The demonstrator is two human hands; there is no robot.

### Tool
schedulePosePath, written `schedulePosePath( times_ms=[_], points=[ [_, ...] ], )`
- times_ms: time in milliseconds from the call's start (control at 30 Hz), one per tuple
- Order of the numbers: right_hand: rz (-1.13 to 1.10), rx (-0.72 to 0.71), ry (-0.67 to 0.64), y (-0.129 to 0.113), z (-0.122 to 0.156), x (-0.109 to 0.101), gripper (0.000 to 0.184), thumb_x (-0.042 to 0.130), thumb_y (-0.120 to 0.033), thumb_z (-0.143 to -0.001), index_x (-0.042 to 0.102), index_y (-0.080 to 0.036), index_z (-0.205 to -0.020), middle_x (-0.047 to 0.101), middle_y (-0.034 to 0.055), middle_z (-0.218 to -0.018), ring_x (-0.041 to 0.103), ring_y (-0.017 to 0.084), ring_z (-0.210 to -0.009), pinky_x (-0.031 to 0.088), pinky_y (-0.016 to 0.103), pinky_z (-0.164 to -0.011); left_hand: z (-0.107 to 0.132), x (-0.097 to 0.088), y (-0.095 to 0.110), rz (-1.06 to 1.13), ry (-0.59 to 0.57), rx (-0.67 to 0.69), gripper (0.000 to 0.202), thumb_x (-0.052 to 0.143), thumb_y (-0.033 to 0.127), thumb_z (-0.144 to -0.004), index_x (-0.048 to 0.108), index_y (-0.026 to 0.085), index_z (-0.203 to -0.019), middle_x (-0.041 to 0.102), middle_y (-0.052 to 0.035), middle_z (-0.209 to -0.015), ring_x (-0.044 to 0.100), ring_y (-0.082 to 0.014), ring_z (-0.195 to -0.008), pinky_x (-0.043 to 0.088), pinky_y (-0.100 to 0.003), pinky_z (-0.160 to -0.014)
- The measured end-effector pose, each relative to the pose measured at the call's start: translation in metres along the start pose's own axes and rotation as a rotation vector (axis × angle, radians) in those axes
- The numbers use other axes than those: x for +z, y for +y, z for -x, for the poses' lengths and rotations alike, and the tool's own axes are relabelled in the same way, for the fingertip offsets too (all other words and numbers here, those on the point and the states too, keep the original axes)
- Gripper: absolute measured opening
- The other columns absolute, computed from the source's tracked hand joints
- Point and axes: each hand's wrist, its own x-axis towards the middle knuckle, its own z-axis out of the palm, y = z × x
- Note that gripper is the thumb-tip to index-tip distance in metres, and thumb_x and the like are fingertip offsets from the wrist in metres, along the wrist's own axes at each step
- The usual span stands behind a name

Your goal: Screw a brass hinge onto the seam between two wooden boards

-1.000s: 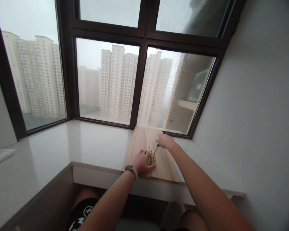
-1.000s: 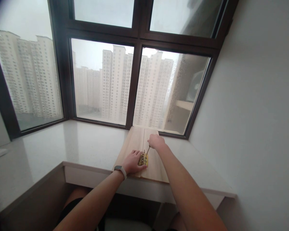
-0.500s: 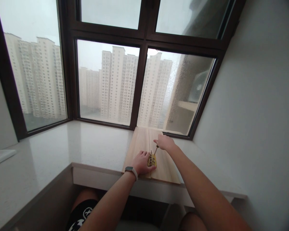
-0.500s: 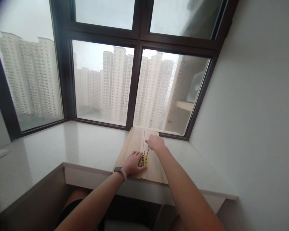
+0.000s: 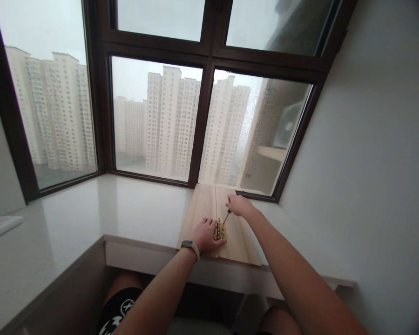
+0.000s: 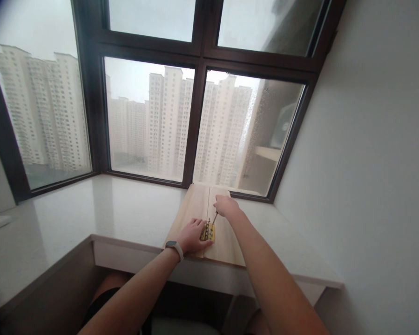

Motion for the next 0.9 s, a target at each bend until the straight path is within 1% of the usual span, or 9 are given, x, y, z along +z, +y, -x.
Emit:
schedulePosePath(
  times_ms=[133,200,300,400,467,533,633,767,900],
  points=[
    [0.006,-0.064,0.010,0.001,-0.001,-0.001,0.019,0.061,-0.033,-0.092,0.066,-0.025,-0.108,0.072,0.0091,-0.113,0.067,0.023,-0.104,0.047,0.031,-0.082,0.000,0.001,-0.001,0.006,0.007,0.002,0.081,0.063,0.072,-0.076,0.049,0.021,-0.138,0.059,-0.0128,-0.129,0.049,-0.0346,-0.122,0.038,-0.046,-0.106],
    [-0.004,-0.085,0.016,0.000,-0.001,-0.001,0.018,0.064,-0.031,-0.090,0.066,-0.025,-0.107,0.072,0.0079,-0.114,0.066,0.022,-0.105,0.047,0.029,-0.083,0.000,0.001,-0.001,0.008,0.007,-0.001,0.081,0.063,0.072,-0.076,0.049,0.022,-0.138,0.059,-0.0125,-0.129,0.049,-0.0346,-0.122,0.038,-0.046,-0.106],
    [-0.019,-0.039,0.038,-0.003,0.000,0.000,0.030,0.064,-0.038,-0.091,0.065,-0.020,-0.114,0.070,0.0142,-0.118,0.066,0.025,-0.109,0.047,0.030,-0.086,0.000,0.001,-0.002,0.010,0.009,0.000,0.080,0.063,0.073,-0.076,0.050,0.022,-0.137,0.059,-0.0123,-0.129,0.049,-0.0346,-0.122,0.038,-0.046,-0.106],
    [-0.032,0.047,0.049,-0.007,0.004,-0.001,0.049,0.054,-0.051,-0.096,0.062,-0.011,-0.123,0.067,0.0233,-0.122,0.065,0.028,-0.114,0.047,0.032,-0.090,0.000,0.001,-0.002,0.009,0.013,0.003,0.081,0.063,0.073,-0.076,0.050,0.022,-0.137,0.059,-0.0127,-0.128,0.049,-0.0347,-0.122,0.039,-0.046,-0.105],
    [-0.022,0.095,0.051,-0.010,0.009,-0.004,0.057,0.046,-0.057,-0.098,0.063,-0.009,-0.125,0.066,0.0262,-0.123,0.064,0.029,-0.116,0.048,0.034,-0.092,0.000,0.001,-0.002,0.005,0.017,0.007,0.081,0.063,0.073,-0.076,0.050,0.021,-0.136,0.060,-0.0129,-0.127,0.049,-0.0345,-0.121,0.039,-0.046,-0.105],
    [-0.005,0.125,0.053,-0.012,0.014,-0.008,0.061,0.041,-0.060,-0.099,0.065,-0.009,-0.123,0.066,0.0268,-0.123,0.064,0.031,-0.117,0.048,0.036,-0.094,-0.001,0.001,-0.001,-0.001,0.020,0.012,0.081,0.063,0.073,-0.076,0.051,0.020,-0.135,0.060,-0.0128,-0.126,0.049,-0.0342,-0.120,0.039,-0.045,-0.105],
    [0.003,0.135,0.062,-0.014,0.018,-0.012,0.058,0.040,-0.058,-0.100,0.067,-0.012,-0.122,0.066,0.0250,-0.125,0.063,0.030,-0.119,0.047,0.037,-0.095,-0.001,0.001,-0.001,-0.010,0.022,0.014,0.081,0.062,0.073,-0.076,0.051,0.020,-0.135,0.060,-0.0127,-0.126,0.049,-0.0340,-0.120,0.038,-0.045,-0.105],
    [-0.006,0.128,0.026,-0.013,0.013,-0.011,0.048,0.049,-0.051,-0.098,0.066,-0.014,-0.123,0.066,0.0228,-0.126,0.064,0.029,-0.118,0.048,0.036,-0.093,0.000,0.001,-0.001,-0.010,0.011,0.015,0.080,0.062,0.073,-0.077,0.050,0.020,-0.135,0.060,-0.0130,-0.127,0.049,-0.0344,-0.120,0.038,-0.046,-0.105],
    [-0.011,0.057,-0.022,-0.012,0.007,-0.008,0.039,0.055,-0.043,-0.096,0.062,-0.019,-0.125,0.068,0.0179,-0.124,0.066,0.028,-0.113,0.049,0.035,-0.088,0.000,0.001,-0.001,-0.012,0.005,0.002,0.079,0.062,0.073,-0.077,0.051,0.021,-0.135,0.060,-0.0129,-0.127,0.049,-0.0350,-0.121,0.038,-0.046,-0.105]
  ],
)
